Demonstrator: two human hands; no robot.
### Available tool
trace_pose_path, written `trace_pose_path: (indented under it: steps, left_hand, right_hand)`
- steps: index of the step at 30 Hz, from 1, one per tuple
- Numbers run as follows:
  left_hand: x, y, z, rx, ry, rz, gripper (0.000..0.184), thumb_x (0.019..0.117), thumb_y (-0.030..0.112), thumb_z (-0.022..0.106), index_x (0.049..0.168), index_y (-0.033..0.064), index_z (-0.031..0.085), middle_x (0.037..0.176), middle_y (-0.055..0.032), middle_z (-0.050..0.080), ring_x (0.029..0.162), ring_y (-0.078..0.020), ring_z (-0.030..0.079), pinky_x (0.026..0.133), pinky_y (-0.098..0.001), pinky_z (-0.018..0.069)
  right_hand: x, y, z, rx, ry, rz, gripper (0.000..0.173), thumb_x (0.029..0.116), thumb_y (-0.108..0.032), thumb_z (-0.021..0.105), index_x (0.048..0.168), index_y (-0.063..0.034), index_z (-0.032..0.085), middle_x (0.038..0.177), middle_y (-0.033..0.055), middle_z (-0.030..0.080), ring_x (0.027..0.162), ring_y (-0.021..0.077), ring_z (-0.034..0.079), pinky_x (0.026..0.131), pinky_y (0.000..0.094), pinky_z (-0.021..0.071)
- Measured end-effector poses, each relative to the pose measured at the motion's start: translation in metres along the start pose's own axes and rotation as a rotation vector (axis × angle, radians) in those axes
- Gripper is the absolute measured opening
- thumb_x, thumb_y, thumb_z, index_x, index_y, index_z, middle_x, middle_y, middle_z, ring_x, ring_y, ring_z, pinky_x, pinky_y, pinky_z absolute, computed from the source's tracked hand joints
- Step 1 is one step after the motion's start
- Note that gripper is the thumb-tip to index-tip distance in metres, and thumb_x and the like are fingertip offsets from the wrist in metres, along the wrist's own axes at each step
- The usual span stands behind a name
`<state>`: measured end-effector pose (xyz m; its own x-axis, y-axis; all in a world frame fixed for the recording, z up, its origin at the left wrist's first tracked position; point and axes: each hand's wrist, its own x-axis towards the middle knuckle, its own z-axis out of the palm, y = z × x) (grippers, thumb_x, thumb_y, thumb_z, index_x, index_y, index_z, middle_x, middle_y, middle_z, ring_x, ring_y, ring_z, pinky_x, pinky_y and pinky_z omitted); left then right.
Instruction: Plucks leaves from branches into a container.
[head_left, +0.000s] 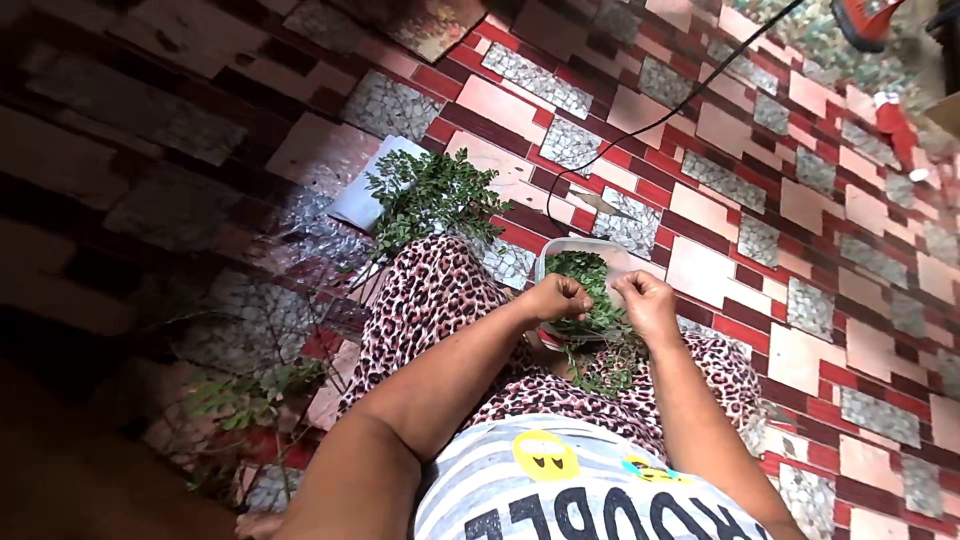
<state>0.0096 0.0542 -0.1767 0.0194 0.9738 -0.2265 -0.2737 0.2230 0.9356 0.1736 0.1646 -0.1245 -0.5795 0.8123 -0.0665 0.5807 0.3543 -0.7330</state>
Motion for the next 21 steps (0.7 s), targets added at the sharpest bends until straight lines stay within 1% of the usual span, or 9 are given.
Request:
trace_pose_path:
  steps: [2, 3, 4, 7, 9, 11, 15, 19, 21]
  left_hand:
    - [-0.005, 0.006, 0.001, -0.004, 0.045, -0.010, 0.011, 0.1007, 0.005, 0.062, 0.097, -0.0029, 0.067, 0.083, -0.0032, 0.067, 0.073, -0.0060, 0.062, 0.074, -0.0245, 0.0541]
    - [-0.005, 0.006, 0.000, -0.023, 0.059, -0.017, 0.010, 0.1007, 0.006, 0.062, 0.099, -0.0024, 0.068, 0.084, -0.0031, 0.068, 0.074, -0.0063, 0.063, 0.075, -0.0249, 0.0546]
    - [-0.004, 0.007, -0.002, -0.048, 0.066, -0.021, 0.010, 0.1006, 0.007, 0.063, 0.102, -0.0022, 0.068, 0.086, -0.0033, 0.069, 0.076, -0.0069, 0.064, 0.076, -0.0255, 0.0556]
    - [-0.003, 0.007, -0.003, -0.102, 0.067, -0.031, 0.010, 0.0999, 0.005, 0.063, 0.105, -0.0014, 0.068, 0.088, -0.0025, 0.069, 0.077, -0.0076, 0.065, 0.077, -0.0257, 0.0561]
    - [-0.003, 0.006, -0.002, -0.122, 0.045, -0.039, 0.011, 0.0998, 0.004, 0.062, 0.107, -0.0017, 0.068, 0.090, -0.0026, 0.069, 0.079, -0.0081, 0.066, 0.078, -0.0261, 0.0565]
    - [-0.003, 0.006, -0.003, -0.131, 0.032, -0.043, 0.010, 0.0988, 0.003, 0.062, 0.107, -0.0016, 0.067, 0.090, -0.0028, 0.069, 0.080, -0.0085, 0.065, 0.079, -0.0264, 0.0560]
    - [-0.003, 0.005, -0.002, -0.151, 0.064, -0.030, 0.008, 0.1001, 0.004, 0.060, 0.104, -0.0005, 0.066, 0.088, -0.0021, 0.067, 0.079, -0.0093, 0.065, 0.079, -0.0280, 0.0565]
    - [-0.001, 0.004, -0.001, -0.176, 0.103, -0.031, 0.007, 0.1026, 0.005, 0.056, 0.101, 0.0013, 0.063, 0.083, -0.0013, 0.066, 0.074, -0.0094, 0.064, 0.076, -0.0282, 0.0566]
    - [0.000, 0.004, -0.001, -0.185, 0.099, -0.031, 0.008, 0.1044, 0.005, 0.053, 0.102, 0.0019, 0.060, 0.084, -0.0016, 0.065, 0.073, -0.0097, 0.064, 0.075, -0.0284, 0.0575]
  right_hand:
    - [0.000, 0.002, -0.007, -0.076, 0.024, -0.068, 0.024, 0.1044, -0.014, 0.057, 0.103, 0.0036, 0.072, 0.112, 0.0172, 0.069, 0.106, 0.0285, 0.064, 0.097, 0.0497, 0.0495]
    - [-0.002, 0.001, -0.010, -0.083, 0.042, -0.107, 0.027, 0.1061, -0.015, 0.053, 0.109, 0.0041, 0.072, 0.121, 0.0191, 0.068, 0.115, 0.0316, 0.063, 0.103, 0.0518, 0.0468]
    - [-0.006, -0.001, -0.012, -0.063, 0.080, -0.149, 0.029, 0.1069, -0.014, 0.049, 0.112, 0.0042, 0.071, 0.125, 0.0192, 0.067, 0.119, 0.0301, 0.062, 0.105, 0.0489, 0.0470]
    - [-0.017, -0.003, -0.012, 0.084, 0.211, -0.333, 0.025, 0.1043, -0.008, 0.050, 0.109, 0.0054, 0.070, 0.119, 0.0166, 0.067, 0.109, 0.0186, 0.066, 0.097, 0.0346, 0.0546]
    - [-0.023, -0.001, -0.010, 0.159, 0.220, -0.413, 0.019, 0.1016, -0.005, 0.054, 0.104, 0.0054, 0.070, 0.111, 0.0137, 0.069, 0.099, 0.0140, 0.069, 0.090, 0.0307, 0.0589]
    - [-0.027, 0.003, -0.006, 0.208, 0.205, -0.417, 0.016, 0.1007, -0.005, 0.056, 0.102, 0.0044, 0.070, 0.106, 0.0112, 0.071, 0.094, 0.0121, 0.070, 0.087, 0.0294, 0.0599]
    - [-0.032, 0.008, 0.001, 0.203, 0.271, -0.415, 0.015, 0.1000, -0.006, 0.059, 0.099, 0.0029, 0.070, 0.106, 0.0102, 0.071, 0.097, 0.0114, 0.069, 0.088, 0.0283, 0.0582]
    - [-0.032, 0.008, 0.005, 0.152, 0.424, -0.605, 0.013, 0.0982, -0.005, 0.059, 0.096, 0.0051, 0.068, 0.111, 0.0164, 0.069, 0.109, 0.0193, 0.067, 0.095, 0.0330, 0.0565]
    - [-0.032, 0.006, 0.006, 0.137, 0.432, -0.672, 0.014, 0.0988, -0.006, 0.059, 0.098, 0.0050, 0.068, 0.112, 0.0169, 0.069, 0.109, 0.0198, 0.067, 0.094, 0.0325, 0.0569]
